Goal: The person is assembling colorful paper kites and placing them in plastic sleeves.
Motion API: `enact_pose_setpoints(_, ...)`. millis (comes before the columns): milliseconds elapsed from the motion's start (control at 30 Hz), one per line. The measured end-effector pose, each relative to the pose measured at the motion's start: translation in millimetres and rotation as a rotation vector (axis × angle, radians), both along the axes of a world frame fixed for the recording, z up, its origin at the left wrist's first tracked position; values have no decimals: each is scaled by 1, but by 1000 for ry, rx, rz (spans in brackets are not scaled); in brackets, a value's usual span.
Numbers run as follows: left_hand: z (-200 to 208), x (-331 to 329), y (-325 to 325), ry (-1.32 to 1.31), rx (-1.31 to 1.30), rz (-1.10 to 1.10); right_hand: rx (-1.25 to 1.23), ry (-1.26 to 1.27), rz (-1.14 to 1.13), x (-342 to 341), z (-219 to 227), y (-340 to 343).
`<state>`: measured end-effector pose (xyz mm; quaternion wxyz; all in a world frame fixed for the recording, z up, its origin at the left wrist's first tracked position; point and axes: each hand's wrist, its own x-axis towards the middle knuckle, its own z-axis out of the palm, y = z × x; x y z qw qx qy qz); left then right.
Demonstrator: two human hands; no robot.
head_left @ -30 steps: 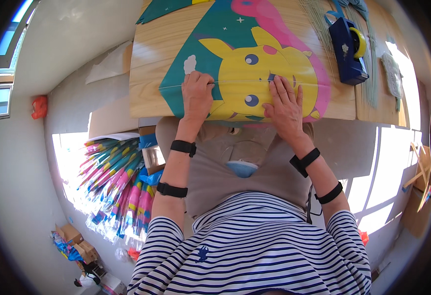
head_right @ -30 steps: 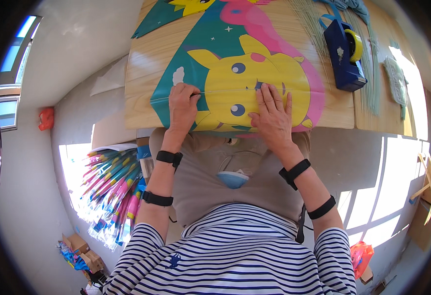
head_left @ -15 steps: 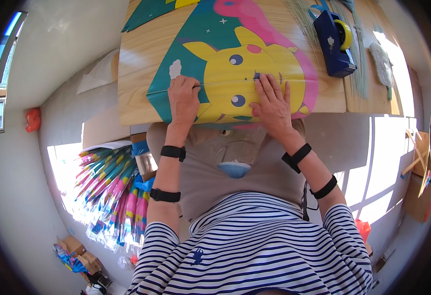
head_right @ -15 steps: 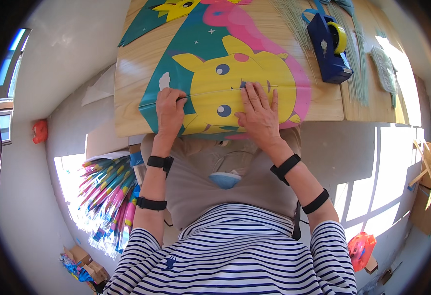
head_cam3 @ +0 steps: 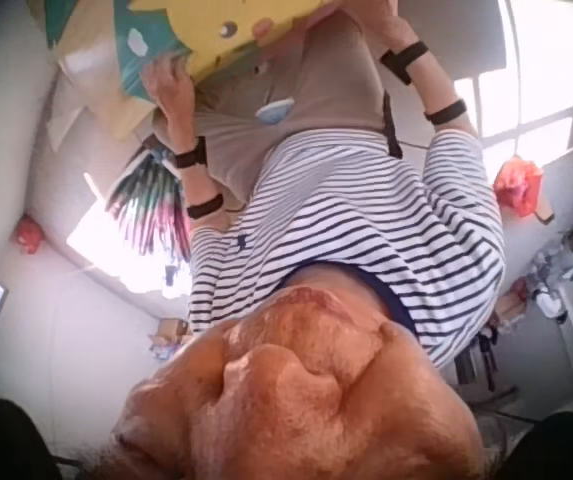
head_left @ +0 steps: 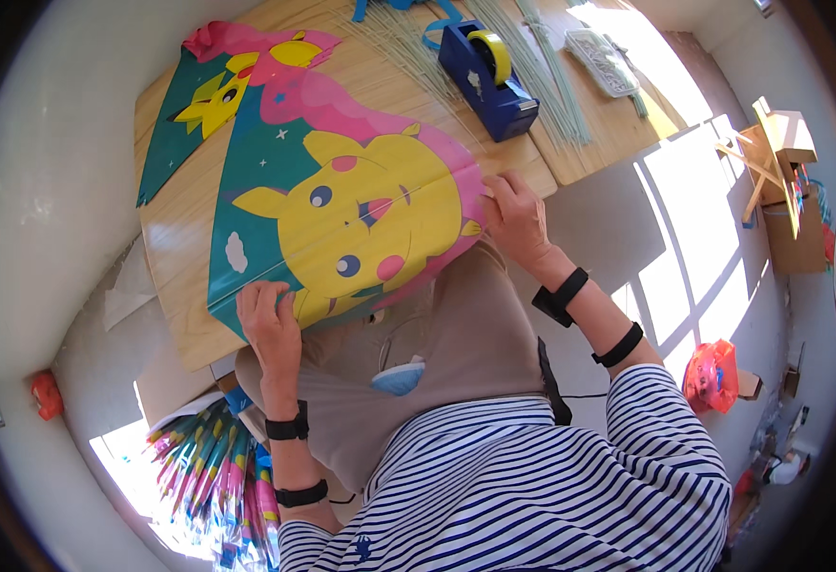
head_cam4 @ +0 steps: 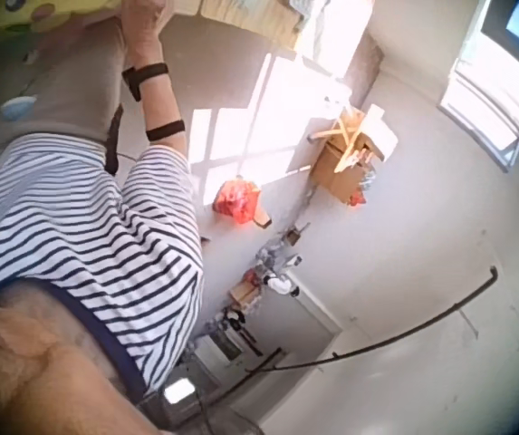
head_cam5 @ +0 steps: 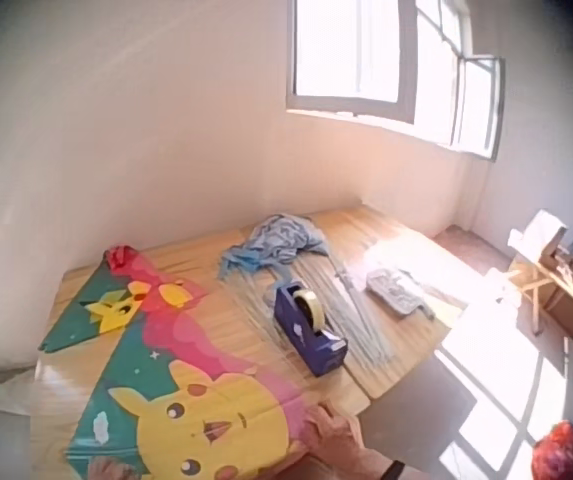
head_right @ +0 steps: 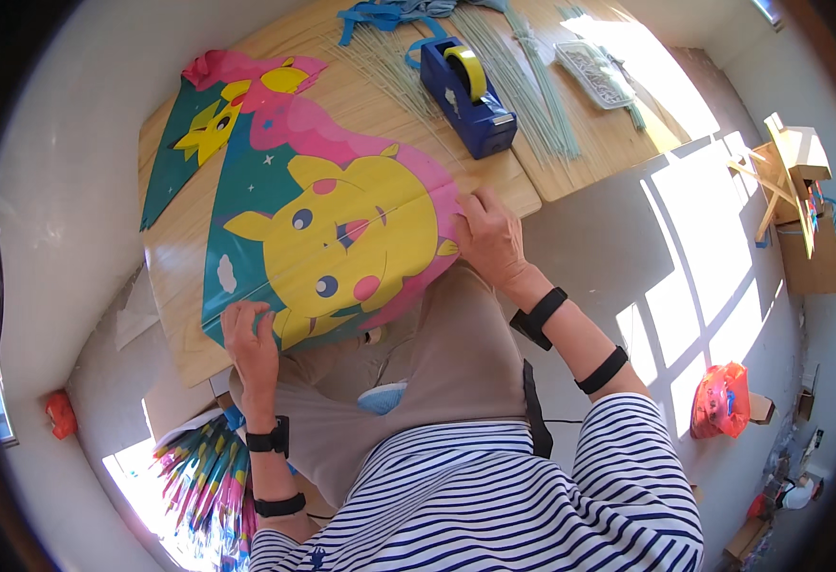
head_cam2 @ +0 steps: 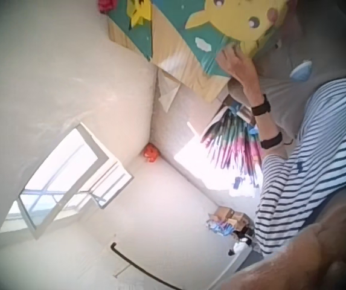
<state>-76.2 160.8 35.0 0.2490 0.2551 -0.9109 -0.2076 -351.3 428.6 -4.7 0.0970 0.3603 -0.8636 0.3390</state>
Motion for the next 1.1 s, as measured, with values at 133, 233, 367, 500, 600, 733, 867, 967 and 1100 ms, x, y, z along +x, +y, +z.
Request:
enact_pose_setpoints(133,2,7,28,-53,54,-59,6,-166,-370,-74,-8,60)
enact_pose_setpoints(233,4,0,46,-69,123,-98,8,-147,-442,-105,-15,68)
enact_pose_setpoints(367,12,-9,60,-90,111,-160,122,-155,-521,-132,-14,54)
enact_pose_setpoints(500,16,-12,66,-105,94,-168,234,-206,-539,-147,-12,43)
enact_pose_setpoints(600,17,-11,67,-109,100,-170,259,-227,-560,-154,-11,43)
enact_pose_setpoints(733,16,-12,68,-118,90,-174,273,-21,-539,-149,5,44)
enact_pose_setpoints(867,13,-13,68,-126,70,-197,234,146,-274,-95,17,17)
enact_pose_setpoints(967,10,-19,73,-128,131,-207,338,127,-142,-60,7,-21)
enact_pose_setpoints(1100,15,-20,76,-99,100,-231,471,51,-270,-69,-11,-71)
